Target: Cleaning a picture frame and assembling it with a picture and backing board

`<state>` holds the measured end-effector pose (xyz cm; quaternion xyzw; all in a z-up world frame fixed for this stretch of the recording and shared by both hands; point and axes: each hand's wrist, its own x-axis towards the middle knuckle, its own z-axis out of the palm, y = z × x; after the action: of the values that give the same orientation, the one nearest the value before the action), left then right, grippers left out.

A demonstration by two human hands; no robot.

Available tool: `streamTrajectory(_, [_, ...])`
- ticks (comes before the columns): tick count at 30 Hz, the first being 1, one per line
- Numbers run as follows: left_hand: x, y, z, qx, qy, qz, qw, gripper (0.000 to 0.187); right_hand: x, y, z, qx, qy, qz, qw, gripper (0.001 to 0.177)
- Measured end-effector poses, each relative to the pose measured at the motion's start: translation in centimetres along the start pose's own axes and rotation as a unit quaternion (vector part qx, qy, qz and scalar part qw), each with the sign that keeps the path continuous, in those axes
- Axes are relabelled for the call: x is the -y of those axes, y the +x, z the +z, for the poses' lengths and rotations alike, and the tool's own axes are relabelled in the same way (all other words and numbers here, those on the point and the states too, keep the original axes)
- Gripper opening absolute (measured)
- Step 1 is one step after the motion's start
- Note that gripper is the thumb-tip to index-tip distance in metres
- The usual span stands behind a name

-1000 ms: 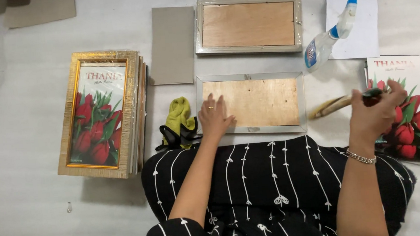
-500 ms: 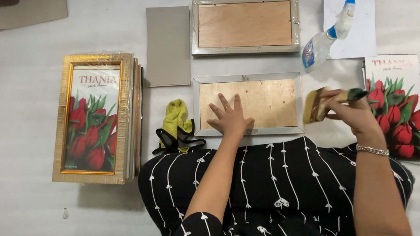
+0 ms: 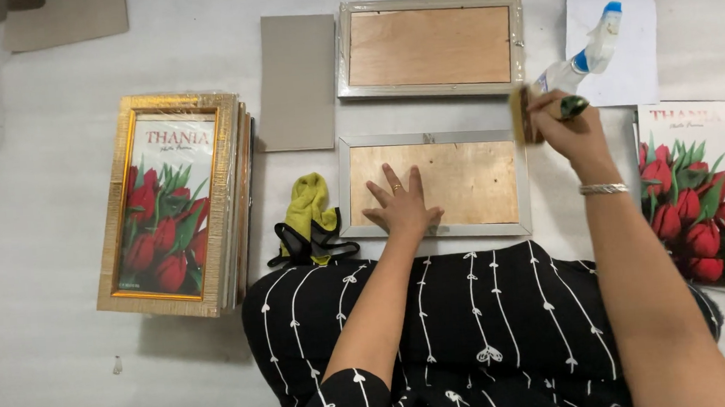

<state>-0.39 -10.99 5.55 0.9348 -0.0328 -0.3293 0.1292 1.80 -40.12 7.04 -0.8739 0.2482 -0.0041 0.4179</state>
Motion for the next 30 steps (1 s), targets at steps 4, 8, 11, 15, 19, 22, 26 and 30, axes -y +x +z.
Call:
streamTrajectory(4, [-0.1,-0.2,-0.4,0.002,0.008,-0.003,1.000,0.094,4.9,-6.3,-2.4,0.117,0.075,0.062,0.988,0.040])
streamTrajectory(8, [0.1,0.0,-0.3,0.000,0.009,0.005,1.000,0.094,1.4,-3.6,0.1,0.066,0.090,0.036,0.993,0.035])
streamTrajectory(11, [1.0,-0.3,-0.6,0.010,-0.018,0.030,0.999,0.093,1.4,-2.9,0.0,-0.017,0.032,-0.022,0.999,0.032])
streamTrajectory(15, [6.7,4.2,2.5,-0.049,-0.158,0.115,0.979,0.094,6.7,-7.0,-4.0,0.151,0.075,-0.099,0.981,0.042])
streamTrajectory(19, [14.3,1.2,0.6,-0.065,-0.122,0.113,0.984,0.082,7.4,-10.4,-6.9,0.324,-0.038,-0.068,0.943,0.045])
streamTrajectory(22, [17.7,0.3,0.8,-0.007,-0.189,0.042,0.981,0.081,4.0,-10.0,-5.2,0.389,-0.156,-0.053,0.906,0.033])
streamTrajectory(26, [19.7,2.5,2.8,-0.036,-0.259,-0.002,0.965,0.083,5.1,-10.3,-2.5,0.384,-0.115,-0.107,0.910,0.026])
streamTrajectory(30, [20.1,4.5,4.1,-0.038,-0.289,-0.018,0.956,0.085,7.2,-10.7,2.5,0.424,-0.127,-0.157,0.883,0.024])
